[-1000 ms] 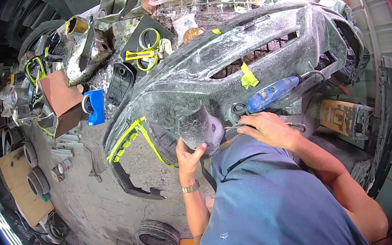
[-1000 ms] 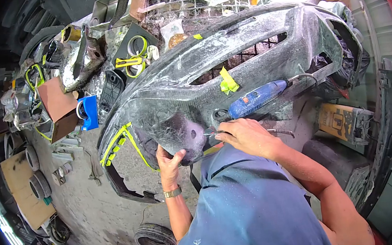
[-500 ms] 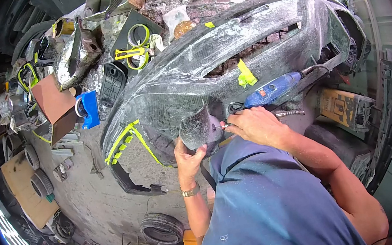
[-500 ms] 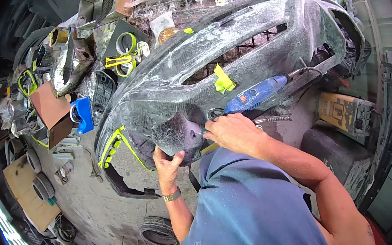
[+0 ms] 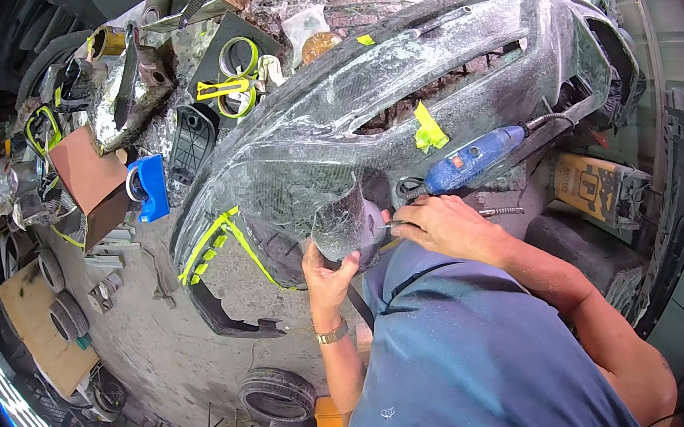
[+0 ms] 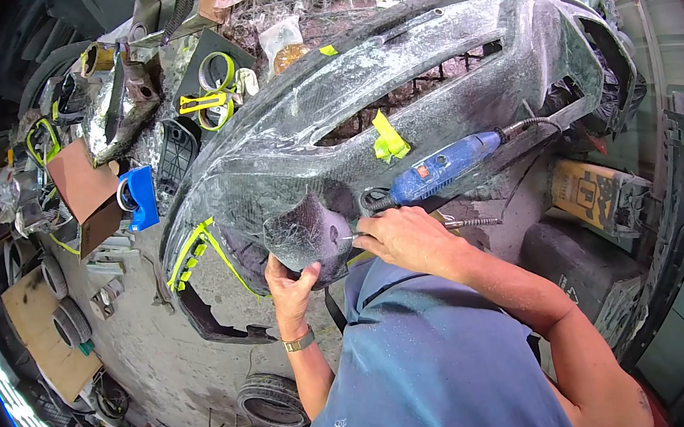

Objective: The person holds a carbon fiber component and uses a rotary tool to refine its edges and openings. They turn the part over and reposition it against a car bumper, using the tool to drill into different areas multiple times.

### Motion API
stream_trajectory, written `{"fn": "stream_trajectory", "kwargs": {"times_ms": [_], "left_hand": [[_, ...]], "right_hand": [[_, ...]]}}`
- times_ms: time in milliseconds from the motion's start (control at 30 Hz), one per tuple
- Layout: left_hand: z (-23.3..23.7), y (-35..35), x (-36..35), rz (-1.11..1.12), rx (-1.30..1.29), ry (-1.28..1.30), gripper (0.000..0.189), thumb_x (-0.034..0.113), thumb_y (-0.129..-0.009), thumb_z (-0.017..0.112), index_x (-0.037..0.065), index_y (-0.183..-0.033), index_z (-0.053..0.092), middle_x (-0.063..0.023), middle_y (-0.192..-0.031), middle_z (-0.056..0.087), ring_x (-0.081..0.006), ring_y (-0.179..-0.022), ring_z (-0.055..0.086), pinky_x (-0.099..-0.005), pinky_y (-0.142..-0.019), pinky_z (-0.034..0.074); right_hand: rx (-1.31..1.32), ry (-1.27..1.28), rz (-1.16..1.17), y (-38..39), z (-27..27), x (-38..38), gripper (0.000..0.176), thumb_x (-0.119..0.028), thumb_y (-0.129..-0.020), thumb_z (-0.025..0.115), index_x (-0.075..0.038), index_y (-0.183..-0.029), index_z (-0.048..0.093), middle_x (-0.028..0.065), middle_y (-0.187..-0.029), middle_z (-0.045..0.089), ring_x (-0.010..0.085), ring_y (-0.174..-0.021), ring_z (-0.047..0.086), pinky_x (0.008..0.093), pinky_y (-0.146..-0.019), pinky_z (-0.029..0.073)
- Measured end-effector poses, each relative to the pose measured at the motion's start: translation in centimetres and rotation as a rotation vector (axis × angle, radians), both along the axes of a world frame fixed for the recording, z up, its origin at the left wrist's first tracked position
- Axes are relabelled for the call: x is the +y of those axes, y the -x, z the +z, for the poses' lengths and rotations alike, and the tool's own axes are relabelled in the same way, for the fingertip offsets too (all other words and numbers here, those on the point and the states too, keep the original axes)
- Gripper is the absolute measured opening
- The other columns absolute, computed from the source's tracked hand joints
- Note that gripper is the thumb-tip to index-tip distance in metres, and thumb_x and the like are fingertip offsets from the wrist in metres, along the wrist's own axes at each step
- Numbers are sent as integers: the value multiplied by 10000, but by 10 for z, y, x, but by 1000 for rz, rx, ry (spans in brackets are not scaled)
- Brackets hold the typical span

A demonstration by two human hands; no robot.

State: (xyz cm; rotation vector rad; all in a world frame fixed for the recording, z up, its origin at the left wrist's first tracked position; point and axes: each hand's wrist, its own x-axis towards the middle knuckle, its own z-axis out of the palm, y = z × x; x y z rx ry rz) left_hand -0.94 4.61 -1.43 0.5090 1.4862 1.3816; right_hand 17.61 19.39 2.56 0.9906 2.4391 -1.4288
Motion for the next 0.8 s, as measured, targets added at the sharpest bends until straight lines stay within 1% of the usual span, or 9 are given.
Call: {"fn": "stream_trajectory", "kwargs": {"times_ms": [133,200,433,500,633,733,800], "left_hand": [[0,1,-2,-2,27,21,501,-98,-725,694,21,-1202,599,-31,-1119,642,-119,-995,585,-288,-908,460],[0,0,-1,-5,36,27,500,-100,-726,690,21,-1203,598,-33,-1122,643,-119,-997,585,-289,-908,461],[4,-2,1,18,5,18,503,-95,-728,683,17,-1210,592,-42,-1122,643,-128,-1007,586,-294,-919,460],[5,-2,1,22,-8,21,500,-93,-729,683,15,-1208,591,-43,-1122,642,-128,-1009,586,-295,-921,460],[4,-1,2,14,7,28,487,-91,-729,680,8,-1198,592,-43,-1117,643,-127,-1007,585,-298,-925,458],[3,-2,2,17,5,14,484,-92,-728,679,7,-1194,593,-44,-1113,644,-125,-1001,586,-298,-923,458],[2,-1,1,17,2,4,484,-92,-727,679,7,-1193,594,-44,-1111,645,-124,-998,586,-297,-922,458]], "right_hand": [[-53,-5,-70,2,1,1,283,-297,-954,552,-23,-930,623,218,-787,663,424,-785,648,511,-685,511],[-65,-37,-25,3,2,-1,289,-294,-954,552,-15,-926,622,213,-776,663,420,-772,649,511,-665,511],[-35,-33,-29,2,2,-5,278,-284,-948,561,-15,-911,618,209,-755,660,413,-742,652,510,-643,511],[-8,-72,-26,2,0,-5,270,-276,-944,569,-12,-911,616,216,-755,656,417,-741,648,513,-639,507],[-36,0,-23,1,1,-6,266,-277,-946,567,-17,-922,618,210,-754,656,419,-747,644,517,-641,501],[1,36,-51,0,2,-4,264,-285,-952,558,-29,-938,620,205,-771,658,420,-766,640,522,-658,497],[-65,23,-77,0,2,-2,262,-292,-955,553,-39,-955,622,200,-802,664,419,-783,639,525,-678,497]]}}
